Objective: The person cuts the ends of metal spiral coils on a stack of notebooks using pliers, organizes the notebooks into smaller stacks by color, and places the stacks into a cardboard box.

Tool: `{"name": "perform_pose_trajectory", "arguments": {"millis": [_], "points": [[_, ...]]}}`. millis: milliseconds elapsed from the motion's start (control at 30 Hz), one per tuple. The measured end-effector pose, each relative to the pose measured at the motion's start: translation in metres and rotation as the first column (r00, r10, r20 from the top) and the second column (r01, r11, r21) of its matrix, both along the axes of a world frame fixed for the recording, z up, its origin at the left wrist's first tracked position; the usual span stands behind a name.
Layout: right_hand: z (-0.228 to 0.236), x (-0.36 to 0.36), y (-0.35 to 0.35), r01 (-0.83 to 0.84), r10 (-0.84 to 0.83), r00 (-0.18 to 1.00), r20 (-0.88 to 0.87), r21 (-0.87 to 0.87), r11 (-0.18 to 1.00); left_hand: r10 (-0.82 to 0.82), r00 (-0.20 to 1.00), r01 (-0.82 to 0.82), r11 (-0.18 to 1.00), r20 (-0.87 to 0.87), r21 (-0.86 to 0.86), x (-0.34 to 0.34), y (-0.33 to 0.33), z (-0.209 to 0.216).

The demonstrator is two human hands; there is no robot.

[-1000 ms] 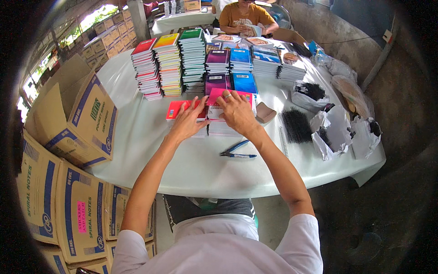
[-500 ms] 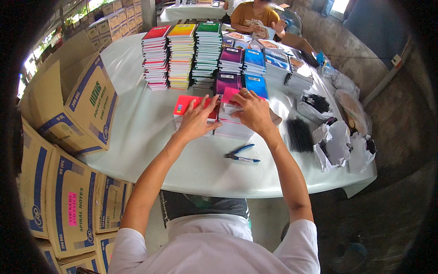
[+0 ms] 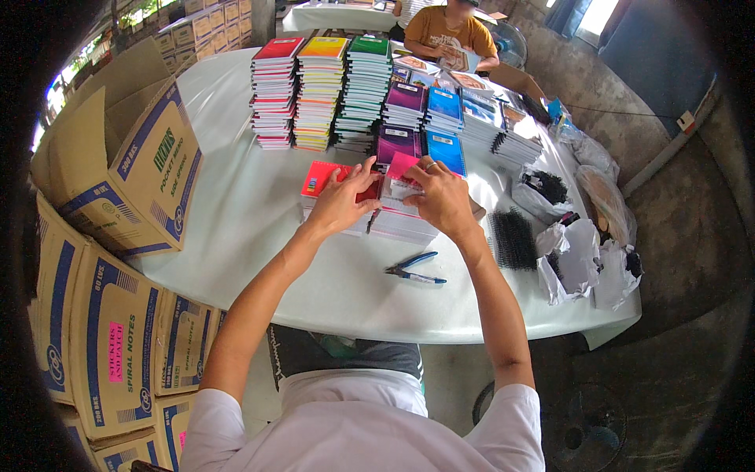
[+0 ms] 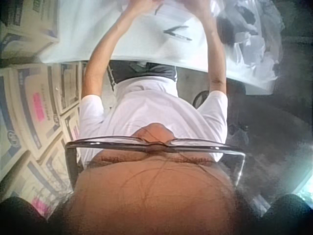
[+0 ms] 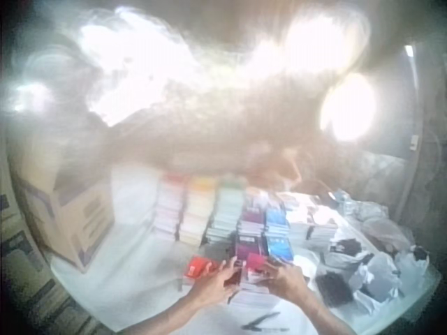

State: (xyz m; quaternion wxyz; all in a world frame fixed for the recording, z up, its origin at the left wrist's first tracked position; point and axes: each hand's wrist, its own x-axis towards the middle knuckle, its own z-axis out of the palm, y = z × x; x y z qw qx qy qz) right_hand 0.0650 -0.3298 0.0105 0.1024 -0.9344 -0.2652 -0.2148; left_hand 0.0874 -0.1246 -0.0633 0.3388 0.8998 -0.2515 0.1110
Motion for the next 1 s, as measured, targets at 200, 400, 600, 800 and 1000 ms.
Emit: {"name": "perform_pose_trajectory", "arguments": {"millis": [200,400,600,800,1000], "points": [[0.001,-0.001,-0.001,0.01,-0.01,1.0,0.006,-0.012,1.0,0.081,0.991,-0.089,0.993,-0.103,-0.074,0.006,-0.008,0.002],[0.001,-0.001,0.001,-0.005,0.005,1.0,0.022,0.002,1.0,0.154,0.987,-0.157,0.986,-0.049,-0.05,0.007,-0.011,0.003],[0.002,-0.004,0.001,0.003,-0.003,1.0,0.025,-0.005,1.0,0.178,0.983,-0.177,0.984,-0.055,0.018,0.008,-0.014,0.008],[-0.003,-0.007,0.0,0.026,-0.023,0.997,0.069,-0.045,0.999,0.212,0.973,-0.211,0.977,0.087,-0.027,0.005,-0.023,0.002],[-0.012,-0.003,0.0,0.063,-0.053,0.988,0.143,-0.069,0.996,0.269,0.949,-0.274,0.962,0.166,0.007,0.009,-0.026,0.002]]}}
